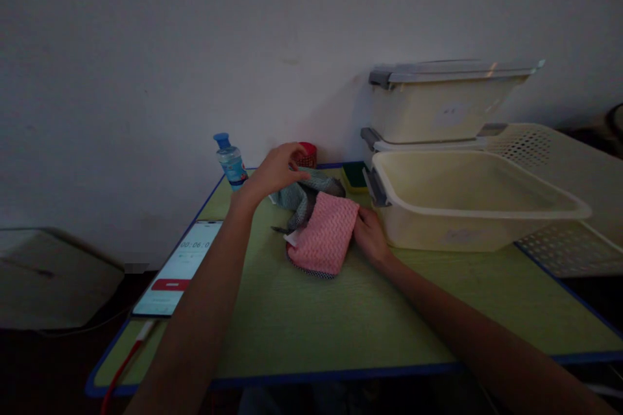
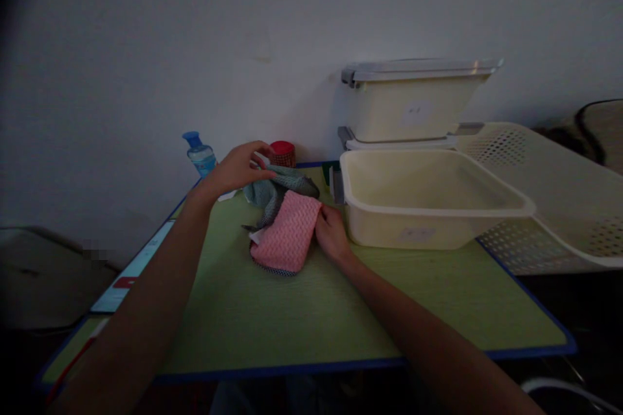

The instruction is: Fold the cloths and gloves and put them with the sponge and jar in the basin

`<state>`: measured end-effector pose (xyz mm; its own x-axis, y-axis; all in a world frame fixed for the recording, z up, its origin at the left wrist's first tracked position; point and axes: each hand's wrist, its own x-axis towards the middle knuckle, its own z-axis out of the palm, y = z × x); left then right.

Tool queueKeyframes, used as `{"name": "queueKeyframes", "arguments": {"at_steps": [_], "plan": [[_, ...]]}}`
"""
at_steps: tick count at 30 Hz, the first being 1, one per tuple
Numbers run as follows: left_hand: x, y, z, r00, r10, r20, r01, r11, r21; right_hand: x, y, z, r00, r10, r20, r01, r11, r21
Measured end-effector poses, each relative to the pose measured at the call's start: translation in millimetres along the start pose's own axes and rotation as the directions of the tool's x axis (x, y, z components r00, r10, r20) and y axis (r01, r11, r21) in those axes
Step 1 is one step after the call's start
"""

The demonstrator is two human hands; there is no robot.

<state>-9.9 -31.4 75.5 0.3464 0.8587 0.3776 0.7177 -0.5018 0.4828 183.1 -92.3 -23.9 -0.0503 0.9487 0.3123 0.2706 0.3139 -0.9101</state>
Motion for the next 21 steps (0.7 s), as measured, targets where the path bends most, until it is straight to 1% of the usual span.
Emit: {"name": "queueKeyframes", "arguments": {"at_steps": [1,2,3,4,5,6,8,10,12,13,15,17,18,19,20,21], "plan": [[-1,6,0.8,0.989,0.046,0.142,-0.043,0.999,-0.026,0,-2,0,1.000,-0.013,-0.011,0.013,1.000,0.011],[-2,12,2.3,0.956,0.097,0.276,-0.087,0.995,-0.047,-1,-5,0,0.999,-0.034,-0.017,0.034,0.999,0.036],[-2,17,4.8,0.913,0.141,0.382,-0.130,0.990,-0.056,-2,-7,1,0.998,-0.060,-0.017,0.061,0.995,0.077],[-2,22,7.9,0.872,0.169,0.459,-0.165,0.985,-0.048,-3,-10,1,0.996,-0.087,-0.009,0.087,0.988,0.128],[-3,26,11.5,0.844,0.179,0.506,-0.192,0.981,-0.026,-4,-12,2,0.994,-0.110,0.008,0.107,0.978,0.179],[-2,29,15.1,0.829,0.178,0.530,-0.214,0.977,0.007,-6,-14,3,0.992,-0.125,0.032,0.115,0.969,0.220],[-1,32,20.0,0.835,0.162,0.526,-0.237,0.968,0.078,-9,-15,5,0.989,-0.130,0.075,0.107,0.961,0.253],[0,30,19.6,0.861,0.164,0.481,-0.244,0.964,0.108,-10,-14,7,0.988,-0.133,0.073,0.111,0.961,0.252],[1,27,13.2,0.901,0.178,0.396,-0.231,0.969,0.091,-11,-11,7,0.988,-0.143,0.052,0.126,0.962,0.244],[1,26,8.1,0.925,0.183,0.334,-0.218,0.973,0.072,-10,-9,7,0.987,-0.145,0.067,0.127,0.967,0.222],[0,25,-3.9,0.968,0.164,0.190,-0.168,0.986,0.002,-10,-6,7,0.981,-0.135,0.139,0.116,0.984,0.137],[-2,26,-16.0,0.995,0.098,0.023,-0.095,0.989,-0.111,-9,-4,7,0.965,-0.114,0.235,0.103,0.993,0.058],[-3,28,-21.5,0.996,0.052,-0.068,-0.063,0.982,-0.176,-9,-3,7,0.956,-0.103,0.274,0.098,0.995,0.034],[-4,29,-26.4,0.987,0.000,-0.160,-0.039,0.970,-0.239,-10,-4,7,0.949,-0.096,0.302,0.095,0.995,0.019],[-6,32,-30.9,0.968,-0.049,-0.248,-0.027,0.955,-0.295,-10,-4,7,0.939,-0.093,0.332,0.098,0.995,0.001],[-7,34,-34.8,0.939,-0.096,-0.330,-0.025,0.939,-0.344,-11,-5,7,0.928,-0.091,0.362,0.109,0.994,-0.031]]}}
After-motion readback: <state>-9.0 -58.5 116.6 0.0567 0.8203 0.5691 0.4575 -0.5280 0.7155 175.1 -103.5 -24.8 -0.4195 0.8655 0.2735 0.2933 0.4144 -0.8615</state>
